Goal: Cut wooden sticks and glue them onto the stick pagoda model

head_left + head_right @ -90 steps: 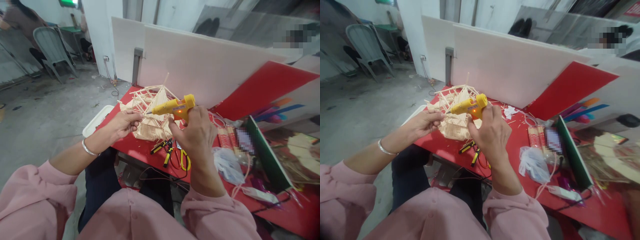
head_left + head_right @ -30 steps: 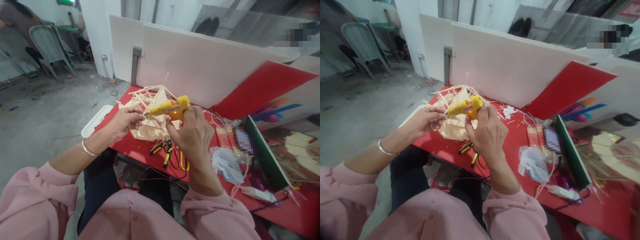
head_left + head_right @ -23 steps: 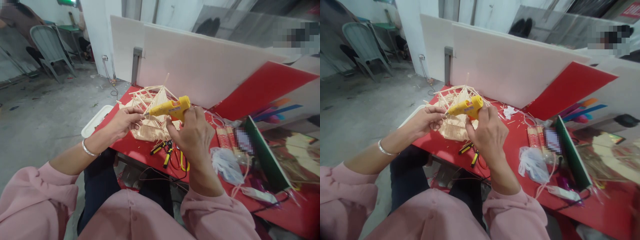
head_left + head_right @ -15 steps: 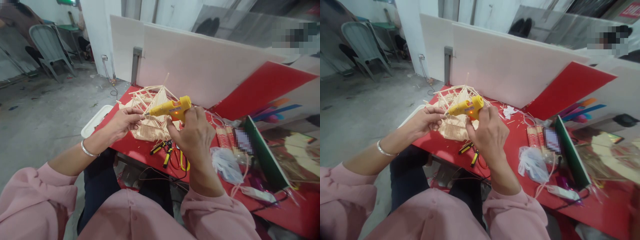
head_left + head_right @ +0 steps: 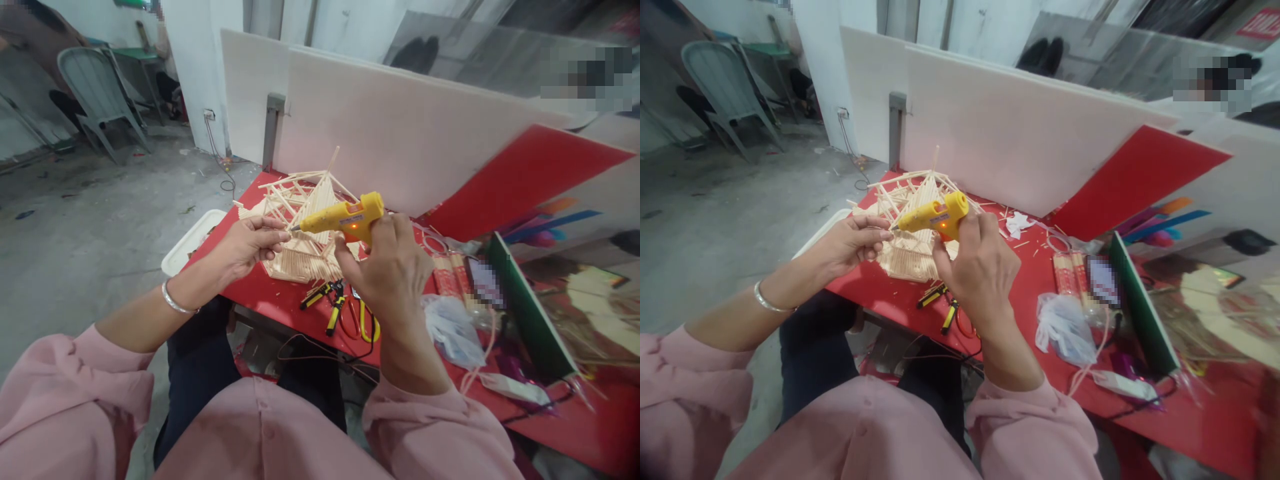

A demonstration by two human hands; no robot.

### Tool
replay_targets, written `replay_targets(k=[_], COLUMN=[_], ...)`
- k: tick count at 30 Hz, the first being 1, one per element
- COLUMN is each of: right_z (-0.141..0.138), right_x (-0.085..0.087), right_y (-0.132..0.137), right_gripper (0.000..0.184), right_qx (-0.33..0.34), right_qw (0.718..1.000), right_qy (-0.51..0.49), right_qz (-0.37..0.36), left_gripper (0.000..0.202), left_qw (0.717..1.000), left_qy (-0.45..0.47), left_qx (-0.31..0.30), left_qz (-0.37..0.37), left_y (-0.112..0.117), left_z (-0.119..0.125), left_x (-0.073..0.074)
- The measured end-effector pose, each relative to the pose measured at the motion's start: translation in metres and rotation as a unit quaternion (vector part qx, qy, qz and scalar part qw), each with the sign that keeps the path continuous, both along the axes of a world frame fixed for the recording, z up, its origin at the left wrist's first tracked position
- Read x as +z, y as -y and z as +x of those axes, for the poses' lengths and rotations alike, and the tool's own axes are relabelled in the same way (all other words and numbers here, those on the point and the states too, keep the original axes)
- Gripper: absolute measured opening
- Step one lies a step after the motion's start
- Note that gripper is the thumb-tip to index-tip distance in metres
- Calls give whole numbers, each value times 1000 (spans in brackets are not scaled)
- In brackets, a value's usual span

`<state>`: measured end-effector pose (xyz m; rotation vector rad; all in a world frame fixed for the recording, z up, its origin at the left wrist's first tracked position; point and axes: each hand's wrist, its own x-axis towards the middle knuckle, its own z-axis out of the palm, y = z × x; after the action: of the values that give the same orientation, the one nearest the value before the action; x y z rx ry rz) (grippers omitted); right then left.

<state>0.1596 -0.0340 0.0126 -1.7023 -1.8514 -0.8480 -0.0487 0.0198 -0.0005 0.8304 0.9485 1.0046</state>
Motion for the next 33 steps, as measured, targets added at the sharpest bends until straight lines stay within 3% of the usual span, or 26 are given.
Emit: replay_targets(k=[17,33], right_z=[-2,-1], right_x=[7,7], right_y=[2,2], right_gripper=[36,29], right_qx=[2,2], right_qw=[999,999], right_qy=[9,13], right_qz=[-43,-35], left_gripper=[26,26], left_qw=[999,999], left_qy=[-24,-22], left_qx=[8,5], left_qz=[25,22], left_y=[3,2], left_z=[-1,-1], left_x=[5,4])
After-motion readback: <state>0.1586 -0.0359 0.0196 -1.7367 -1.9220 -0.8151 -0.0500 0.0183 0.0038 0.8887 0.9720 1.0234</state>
